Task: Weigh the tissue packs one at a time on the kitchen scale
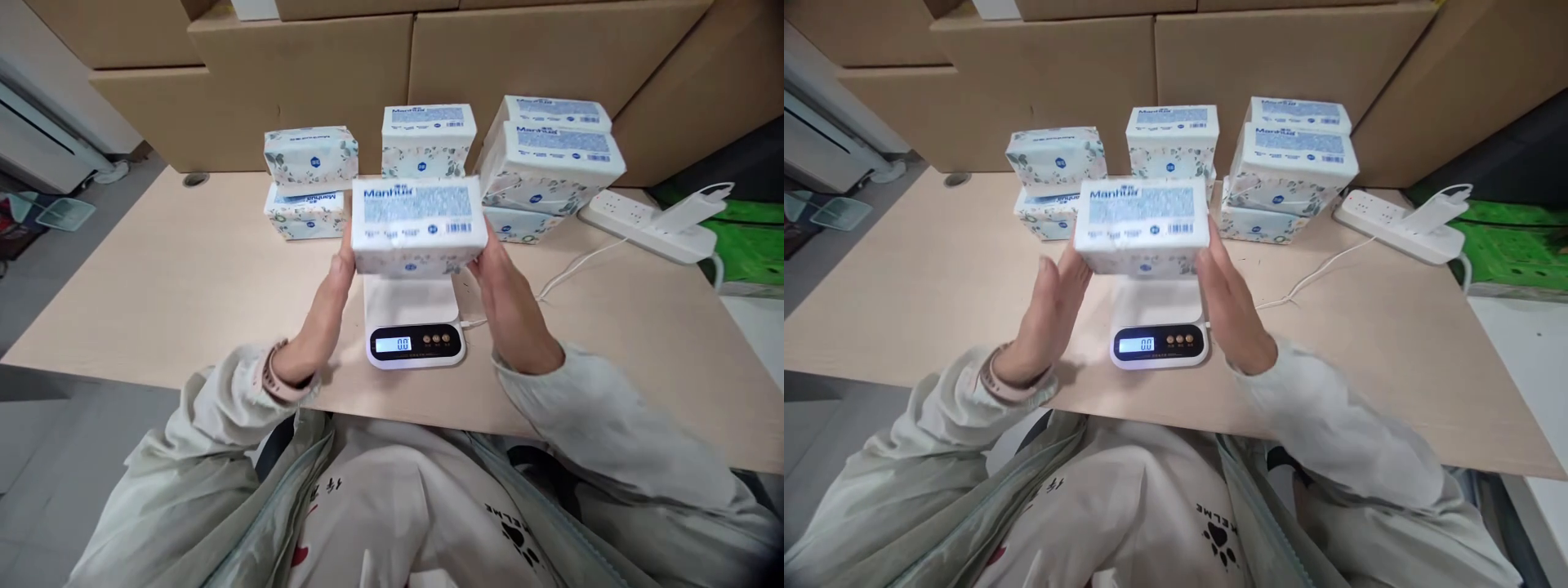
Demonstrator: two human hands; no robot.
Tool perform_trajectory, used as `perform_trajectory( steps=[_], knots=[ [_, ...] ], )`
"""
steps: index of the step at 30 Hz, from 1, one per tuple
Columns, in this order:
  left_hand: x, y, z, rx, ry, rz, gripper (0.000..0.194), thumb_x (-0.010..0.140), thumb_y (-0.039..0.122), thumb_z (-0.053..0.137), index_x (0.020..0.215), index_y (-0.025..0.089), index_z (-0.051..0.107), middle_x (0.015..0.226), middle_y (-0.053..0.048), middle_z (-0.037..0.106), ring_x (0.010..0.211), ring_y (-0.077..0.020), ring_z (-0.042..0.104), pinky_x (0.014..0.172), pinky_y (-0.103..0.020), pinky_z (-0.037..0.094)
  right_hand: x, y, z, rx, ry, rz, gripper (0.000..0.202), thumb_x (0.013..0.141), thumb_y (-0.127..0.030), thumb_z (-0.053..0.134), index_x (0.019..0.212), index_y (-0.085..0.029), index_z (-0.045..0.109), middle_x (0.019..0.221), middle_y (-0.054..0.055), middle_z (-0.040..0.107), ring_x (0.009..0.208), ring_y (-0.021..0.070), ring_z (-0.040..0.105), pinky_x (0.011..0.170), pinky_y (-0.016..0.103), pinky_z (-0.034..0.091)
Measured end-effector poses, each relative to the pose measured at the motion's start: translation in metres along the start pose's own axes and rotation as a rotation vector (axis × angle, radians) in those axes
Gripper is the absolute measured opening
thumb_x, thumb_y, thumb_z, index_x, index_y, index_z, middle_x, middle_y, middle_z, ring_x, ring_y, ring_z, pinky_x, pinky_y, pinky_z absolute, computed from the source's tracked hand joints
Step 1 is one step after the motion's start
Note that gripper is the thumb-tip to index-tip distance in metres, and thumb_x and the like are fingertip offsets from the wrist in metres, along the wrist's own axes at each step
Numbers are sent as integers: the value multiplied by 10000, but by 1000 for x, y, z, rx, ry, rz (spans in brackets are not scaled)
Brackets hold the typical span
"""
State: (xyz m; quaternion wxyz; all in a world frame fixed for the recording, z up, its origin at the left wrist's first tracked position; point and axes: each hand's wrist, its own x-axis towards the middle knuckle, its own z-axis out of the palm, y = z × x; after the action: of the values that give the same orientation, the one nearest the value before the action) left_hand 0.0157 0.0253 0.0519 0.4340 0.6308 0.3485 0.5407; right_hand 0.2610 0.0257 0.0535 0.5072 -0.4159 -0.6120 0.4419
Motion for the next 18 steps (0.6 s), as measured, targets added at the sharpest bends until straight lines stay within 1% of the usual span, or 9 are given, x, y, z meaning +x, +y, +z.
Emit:
perform_trajectory(
  steps=[2, 4, 6, 9, 10, 12, 15, 18],
  knots=[
    [-27, 8, 3, 24, -92, -92, 722, 1072, 789, 353, 1664, 403, 501, 1815, 72, 371, 1775, -264, 46, 1488, -516, 51, -21, 1, 0, 22, -46, 59, 751, 1057, -785, 439, 1719, -434, 385, 1797, -110, 422, 1737, 233, 289, 1451, 477, 248],
    [-40, 6, 6, 55, -133, -116, 730, 1096, 756, 302, 1726, 398, 394, 1862, 72, 247, 1776, -274, 8, 1484, -519, -5, -32, 7, 1, 12, -46, 118, 768, 1056, -778, 454, 1733, -431, 354, 1812, -102, 393, 1741, 238, 277, 1455, 498, 231],
    [-44, -1, 9, 71, -140, -94, 724, 1120, 711, 268, 1764, 380, 308, 1877, 47, 196, 1775, -289, 47, 1482, -533, 12, -36, 15, 2, 4, -35, 146, 777, 1051, -777, 468, 1732, -416, 366, 1814, -82, 395, 1737, 256, 290, 1452, 526, 234],
    [-48, -17, 9, 93, -118, -54, 719, 1136, 671, 260, 1786, 366, 233, 1877, 15, 196, 1770, -295, 108, 1479, -539, 43, -38, 27, 3, -16, 9, 125, 766, 1045, -765, 500, 1703, -378, 446, 1789, -38, 451, 1709, 290, 358, 1441, 546, 261],
    [-49, -24, 7, 100, -92, -43, 718, 1137, 669, 259, 1788, 372, 216, 1878, 18, 186, 1770, -291, 109, 1478, -538, 39, -38, 31, 2, -28, 54, 104, 738, 1050, -744, 514, 1686, -369, 481, 1774, -26, 476, 1697, 296, 384, 1437, 546, 270],
    [-53, -37, 2, 107, -11, -28, 699, 1135, 677, 252, 1779, 407, 229, 1880, 49, 167, 1771, -274, 95, 1475, -534, 32, -40, 37, -2, -41, 190, 40, 649, 1070, -681, 537, 1636, -366, 557, 1731, -13, 543, 1673, 300, 431, 1427, 550, 294],
    [-56, -52, -7, 92, 111, 5, 663, 1121, 713, 265, 1732, 468, 345, 1863, 102, 220, 1768, -257, 124, 1476, -521, 63, -40, 41, -8, -1, 404, -33, 523, 1100, -616, 506, 1543, -383, 657, 1631, -2, 653, 1620, 301, 514, 1396, 575, 341],
    [-56, -55, -11, 69, 159, 15, 655, 1103, 741, 306, 1694, 486, 426, 1837, 114, 302, 1759, -254, 179, 1479, -505, 93, -37, 38, -12, 71, 504, 10, 502, 1098, -635, 475, 1429, -371, 746, 1537, 30, 725, 1549, 311, 596, 1364, 584, 387]
  ],
)
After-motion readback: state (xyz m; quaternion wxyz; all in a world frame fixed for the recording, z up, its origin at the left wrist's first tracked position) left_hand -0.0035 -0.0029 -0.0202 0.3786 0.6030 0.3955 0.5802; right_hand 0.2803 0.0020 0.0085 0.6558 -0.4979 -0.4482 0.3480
